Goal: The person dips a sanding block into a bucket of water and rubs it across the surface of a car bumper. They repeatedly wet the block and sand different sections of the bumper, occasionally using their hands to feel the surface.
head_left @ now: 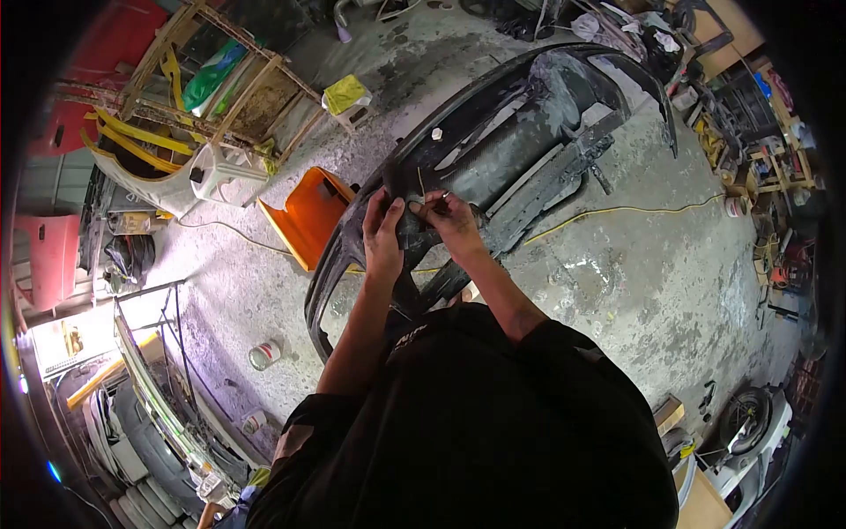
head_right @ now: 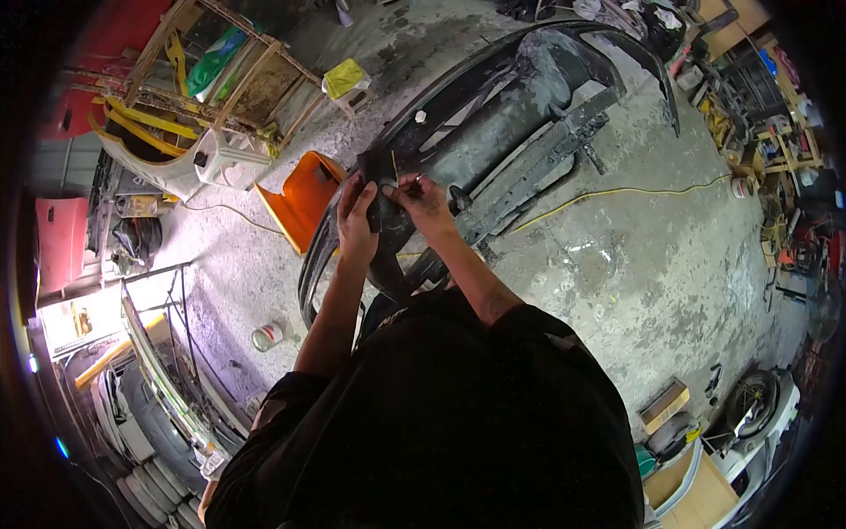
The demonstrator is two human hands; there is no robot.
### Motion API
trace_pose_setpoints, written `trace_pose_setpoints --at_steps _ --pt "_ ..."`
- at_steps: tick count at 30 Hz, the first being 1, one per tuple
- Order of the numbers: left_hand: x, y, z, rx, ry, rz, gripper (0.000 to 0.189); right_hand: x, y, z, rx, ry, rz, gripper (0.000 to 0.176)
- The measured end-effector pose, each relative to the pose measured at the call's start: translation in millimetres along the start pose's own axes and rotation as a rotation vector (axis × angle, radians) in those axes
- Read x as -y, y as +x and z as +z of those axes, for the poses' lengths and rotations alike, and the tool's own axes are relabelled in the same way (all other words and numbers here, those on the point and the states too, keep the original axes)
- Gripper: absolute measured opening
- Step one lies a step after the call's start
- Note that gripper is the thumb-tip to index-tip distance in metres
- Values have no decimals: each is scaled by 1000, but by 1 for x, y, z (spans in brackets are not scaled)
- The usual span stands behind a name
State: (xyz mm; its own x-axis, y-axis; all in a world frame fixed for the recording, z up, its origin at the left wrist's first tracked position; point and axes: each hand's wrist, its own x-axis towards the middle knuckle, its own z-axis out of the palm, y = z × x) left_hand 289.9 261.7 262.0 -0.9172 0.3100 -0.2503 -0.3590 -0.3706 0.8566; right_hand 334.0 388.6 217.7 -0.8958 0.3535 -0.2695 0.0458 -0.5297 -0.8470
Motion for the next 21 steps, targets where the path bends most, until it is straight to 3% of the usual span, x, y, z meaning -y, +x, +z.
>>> trace_pose_setpoints --at_steps 3,7,9,11,13,15,17,21 --pt "-3 -10 -9 -73 75 73 37 -2 -11 10 10 -40 -48 29" --pt "-4 -16 -38 6 63 125 37 -5 -34 26 -10 41 -47 22" --pt "-11 -30 -46 -5 112 157 39 -4 -53 30 28 106 40 21" --pt "-19 -49 -51 31 81 135 42 -7 -67 35 36 95 39 20" --pt "-29 -70 -51 -45 -52 -88 47 -14 -83 37 49 77 44 20" --pt "-19 -76 -67 57 -102 -100 51 -17 -100 36 46 23 37 18" --pt "-12 -88 -78 153 -223 -189 46 -17 -121 32 11 -39 -15 18" --pt "11 -98 -88 120 -308 -203 37 -20 -134 22 1 -79 -23 23"
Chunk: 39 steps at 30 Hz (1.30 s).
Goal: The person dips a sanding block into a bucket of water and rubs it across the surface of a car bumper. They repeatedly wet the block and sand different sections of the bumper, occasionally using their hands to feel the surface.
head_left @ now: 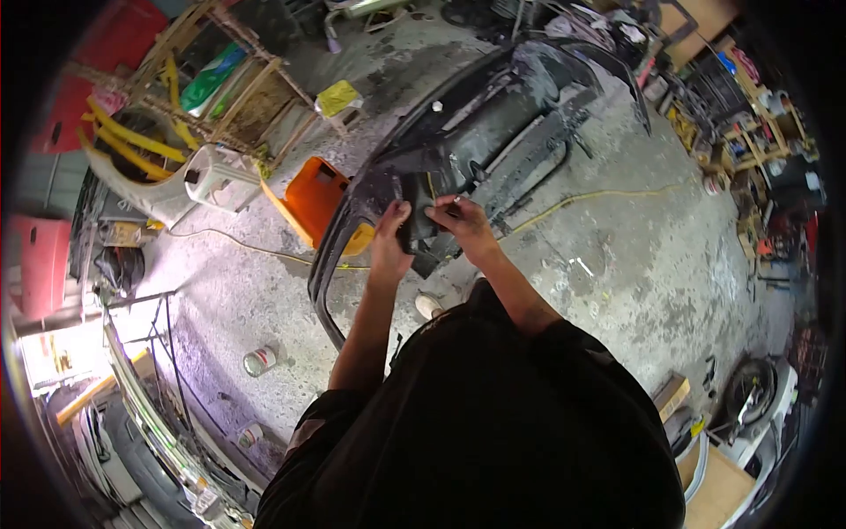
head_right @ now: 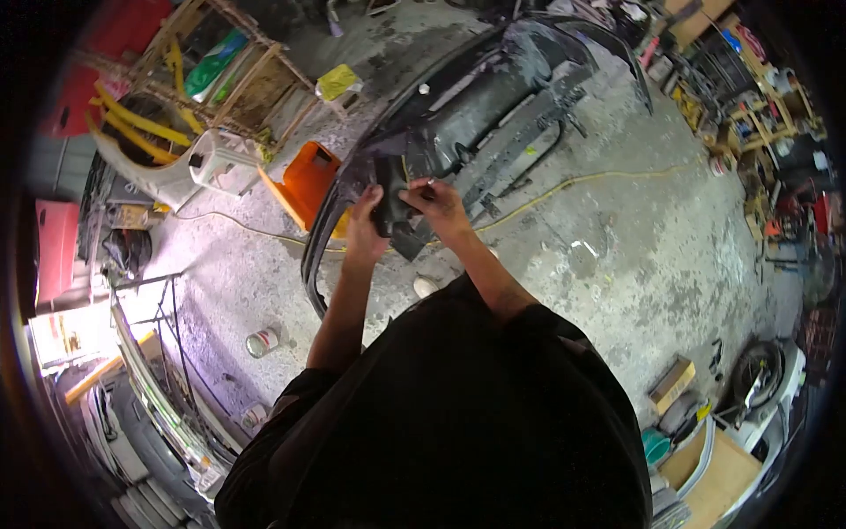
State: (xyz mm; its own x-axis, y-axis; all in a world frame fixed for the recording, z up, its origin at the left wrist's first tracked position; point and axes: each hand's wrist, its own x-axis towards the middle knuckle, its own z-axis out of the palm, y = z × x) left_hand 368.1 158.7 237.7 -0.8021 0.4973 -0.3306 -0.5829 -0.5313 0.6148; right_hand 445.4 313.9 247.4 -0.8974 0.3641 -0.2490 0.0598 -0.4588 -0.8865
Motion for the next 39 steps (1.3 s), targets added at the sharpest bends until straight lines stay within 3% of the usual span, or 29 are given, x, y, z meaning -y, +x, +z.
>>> trace_pose_setpoints --at_steps 2,6,7,8,10,11,15,19,27,29,32,36,39 --pt "8 -10 8 116 -15 13 28 0 -5 -8 51 30 2 22" --pt "9 -33 55 -48 71 101 29 5 -2 -21 47 37 25 19" --pt "22 -17 44 -77 -37 102 32 7 -2 -28 46 41 41 17" --pt "36 -8 32 -83 -35 119 32 11 -3 -38 64 44 41 17" --pt "44 -4 64 67 -118 24 33 26 -5 -61 79 156 100 17" --pt "51 -3 85 -17 -103 33 32 36 -5 -73 53 147 89 17" --pt "111 32 78 -200 95 25 32 77 -1 -148 -16 255 70 19" --pt "135 40 91 -264 186 55 30 72 32 -268 -54 238 55 21" --pt "106 20 70 -572 301 263 31 96 34 -415 -36 142 130 18" --pt "100 18 54 -590 352 262 30 98 32 -425 -125 109 228 20" --pt "92 31 50 -509 448 241 30 100 42 -411 -66 115 224 21" --pt "86 52 110 -362 487 75 39 99 62 -358 76 -22 78 19" --pt "92 85 138 -186 446 -8 43 91 83 -316 108 -145 86 20"
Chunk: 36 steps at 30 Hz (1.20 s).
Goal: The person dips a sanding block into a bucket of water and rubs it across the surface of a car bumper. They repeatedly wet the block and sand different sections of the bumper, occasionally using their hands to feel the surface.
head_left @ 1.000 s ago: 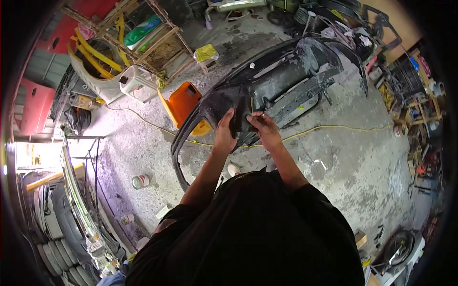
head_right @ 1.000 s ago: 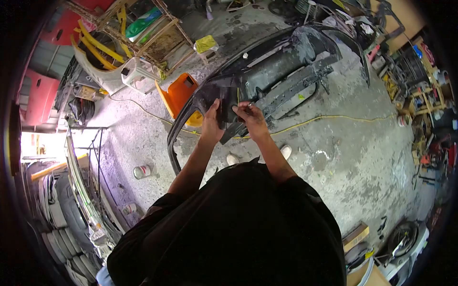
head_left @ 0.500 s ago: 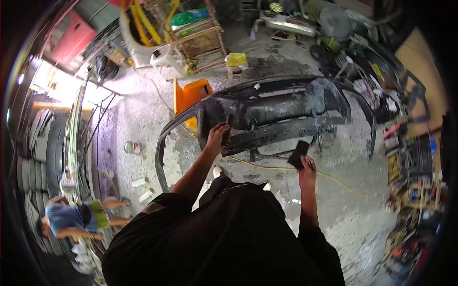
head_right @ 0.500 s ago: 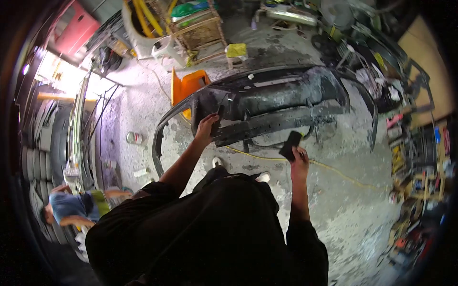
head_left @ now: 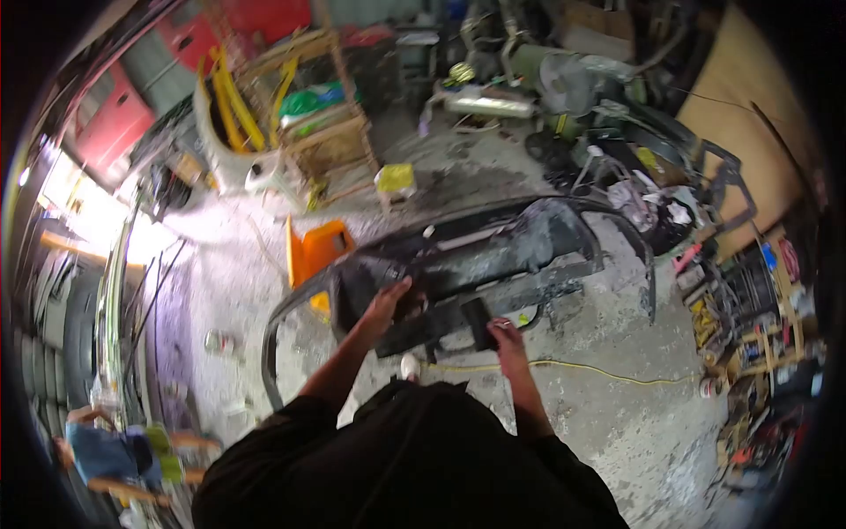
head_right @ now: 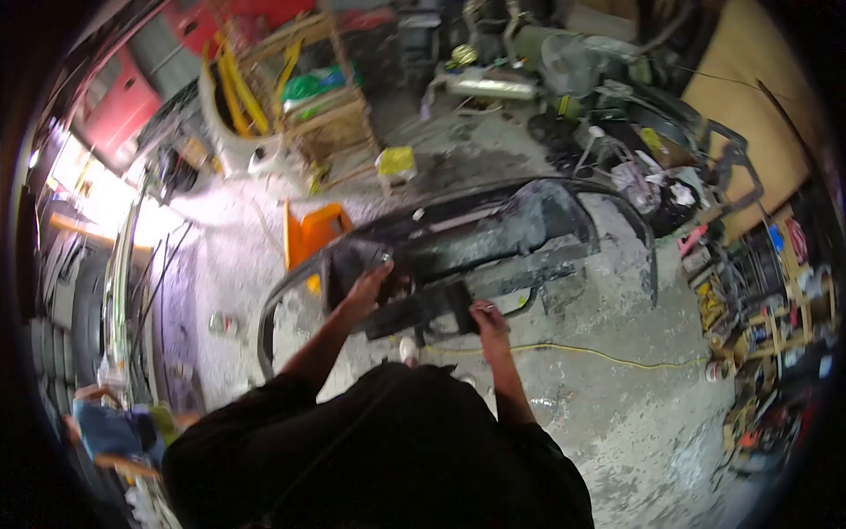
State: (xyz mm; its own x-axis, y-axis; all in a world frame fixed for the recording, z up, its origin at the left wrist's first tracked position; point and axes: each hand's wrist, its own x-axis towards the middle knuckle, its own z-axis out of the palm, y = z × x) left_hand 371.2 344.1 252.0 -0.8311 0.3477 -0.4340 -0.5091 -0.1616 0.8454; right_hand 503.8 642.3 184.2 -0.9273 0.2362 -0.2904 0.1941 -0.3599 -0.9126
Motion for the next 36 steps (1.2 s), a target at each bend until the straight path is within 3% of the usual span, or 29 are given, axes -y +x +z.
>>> trace_pose_setpoints --at_steps 3,5,7,8,9,12,14,15,17,20,21,25,28,31,33,36 --pt "1 23 20 206 30 -42 45 16 12 37 91 -345 -213 25" --pt "-7 35 22 295 46 -65 45 25 23 53 99 -366 -172 25" --pt "-23 33 21 572 504 290 35 41 26 68 102 -610 -301 24" --pt "-32 30 17 604 517 174 29 49 28 75 95 -661 -357 22" --pt "-40 26 17 616 511 181 29 51 33 79 85 -672 -362 22" --pt "-37 25 7 462 508 165 28 46 33 89 82 -599 -400 29" --pt "-30 25 7 398 346 190 29 51 28 105 -103 -296 -171 34" --pt "-29 25 9 320 186 199 31 48 34 108 -96 -310 -171 34" --pt "-23 30 9 276 111 202 33 27 33 109 -73 39 -122 37" --pt "-29 20 11 246 22 231 39 37 49 113 -97 -43 -57 30" --pt "-36 16 7 231 96 194 39 26 59 107 -86 9 -110 39" --pt "-20 37 -25 174 51 99 44 58 64 102 65 -13 -88 43" --pt "-14 47 -22 202 -20 208 46 73 69 98 304 -120 -26 40" --pt "-25 38 -8 214 195 147 43 82 72 105 384 -193 40 36" --pt "-32 34 2 243 376 307 39 81 74 106 398 -253 26 34" --pt "-32 27 12 209 202 305 39 74 72 111 249 -95 -14 30"
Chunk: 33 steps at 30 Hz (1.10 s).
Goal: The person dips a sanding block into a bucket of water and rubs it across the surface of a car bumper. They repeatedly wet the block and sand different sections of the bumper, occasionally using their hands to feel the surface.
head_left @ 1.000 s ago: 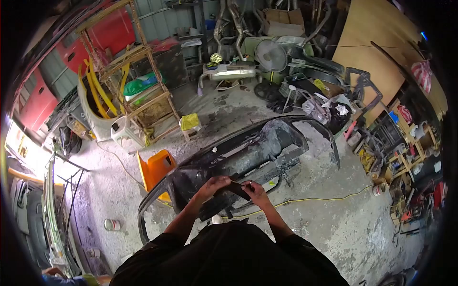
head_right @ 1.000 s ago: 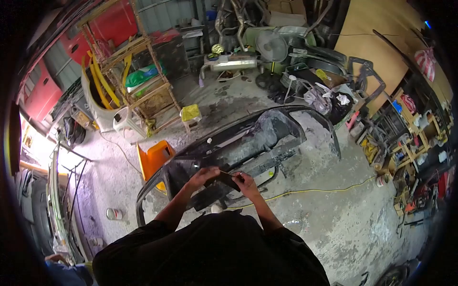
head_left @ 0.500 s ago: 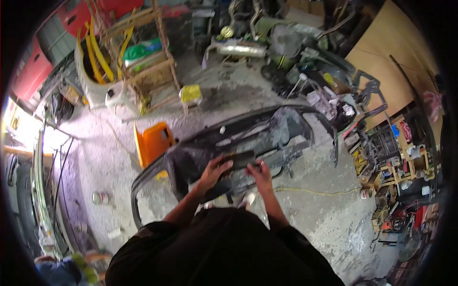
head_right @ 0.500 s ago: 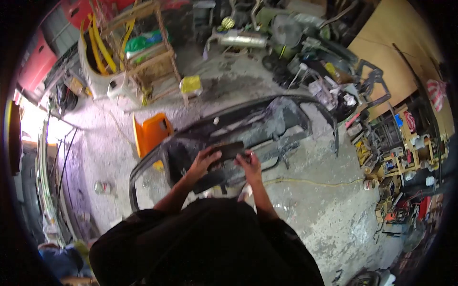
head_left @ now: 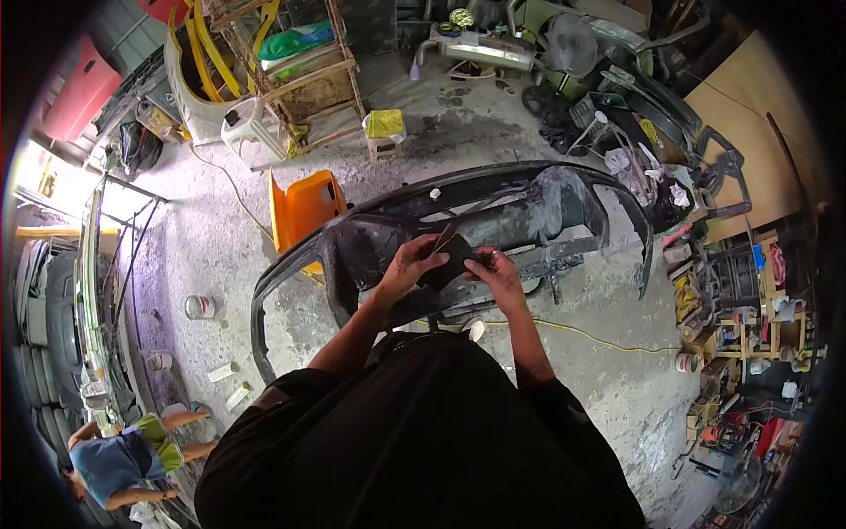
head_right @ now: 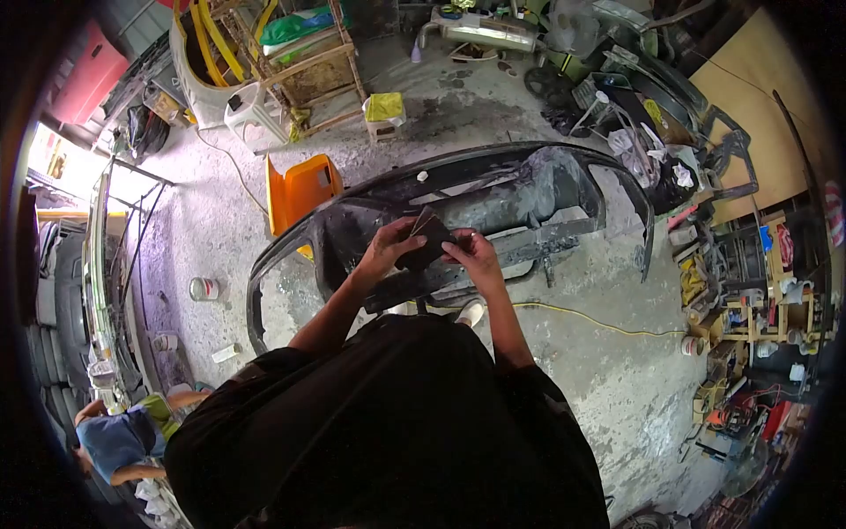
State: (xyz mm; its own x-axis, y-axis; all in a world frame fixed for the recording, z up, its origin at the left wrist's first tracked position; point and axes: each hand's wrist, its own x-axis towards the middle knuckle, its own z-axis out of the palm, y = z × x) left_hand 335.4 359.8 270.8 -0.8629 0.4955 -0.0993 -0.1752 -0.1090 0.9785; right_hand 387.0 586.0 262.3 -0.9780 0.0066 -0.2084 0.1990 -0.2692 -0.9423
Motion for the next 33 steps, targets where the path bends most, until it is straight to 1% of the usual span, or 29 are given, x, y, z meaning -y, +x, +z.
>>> trace_pose_setpoints --at_steps 1,3,5,7,9,11,13,15,16,18,19,21,22,24,25,26,27,28,30,31,32,33 --pt "4 2 3 -51 -96 26 38 -6 -2 -1 -2 -3 -15 30" --pt "4 0 4 -56 -14 39 38 -11 3 -5 -101 -1 23 25" --pt "8 -1 3 -22 56 20 39 -16 4 -7 -138 -131 -30 22" --pt "-2 -4 7 40 118 11 41 -7 3 -6 -109 -175 -32 23" --pt "57 3 -10 51 112 -41 43 -17 8 -10 -145 -175 -53 21" --pt "2 -10 6 109 -133 -228 40 -16 10 -11 -148 -260 -33 23" --pt "6 -12 7 27 -253 -331 36 -17 9 -11 -145 -264 -28 26" --pt "9 -14 6 -51 -255 -418 31 -16 7 -8 -125 -257 -15 28" --pt "15 -13 2 -49 -249 -395 31 -21 8 -8 -120 -261 -38 28" --pt "33 -12 -4 -54 -294 -530 32 -31 12 -9 -78 -143 -34 34" --pt "42 -12 -4 -55 -296 -517 32 -27 13 -8 -72 -149 -44 34" --pt "53 -16 -4 4 -203 -270 34 -22 9 -3 -59 -201 -50 43" --pt "57 -19 -5 3 -201 -267 34 -20 11 -2 -50 -195 -62 48" --pt "61 -27 -7 -134 625 620 38 -18 13 0 -38 -248 -58 45" --pt "61 -23 -11 -129 628 616 38 -18 14 1 -28 -301 -53 43" --pt "54 -15 -14 -145 55 60 39 -16 15 2 -33 -294 -50 43" --pt "47 -8 -16 -151 -515 -501 39 -13 16 2 -25 -350 -76 40" --pt "42 -11 -16 -148 -508 -508 39 -11 17 4 -18 -407 -103 38" --pt "0 -28 -1 -115 63 -154 41 -9 16 7 -12 -396 -117 37" --pt "23 -21 -10 -110 66 -151 41 -6 17 8 3 -395 -137 36" --pt "57 -10 -24 -109 107 -185 46 -4 18 9 0 -395 -143 36" --pt "77 -3 -33 -108 147 -220 52 -4 18 10 5 -384 -133 36"
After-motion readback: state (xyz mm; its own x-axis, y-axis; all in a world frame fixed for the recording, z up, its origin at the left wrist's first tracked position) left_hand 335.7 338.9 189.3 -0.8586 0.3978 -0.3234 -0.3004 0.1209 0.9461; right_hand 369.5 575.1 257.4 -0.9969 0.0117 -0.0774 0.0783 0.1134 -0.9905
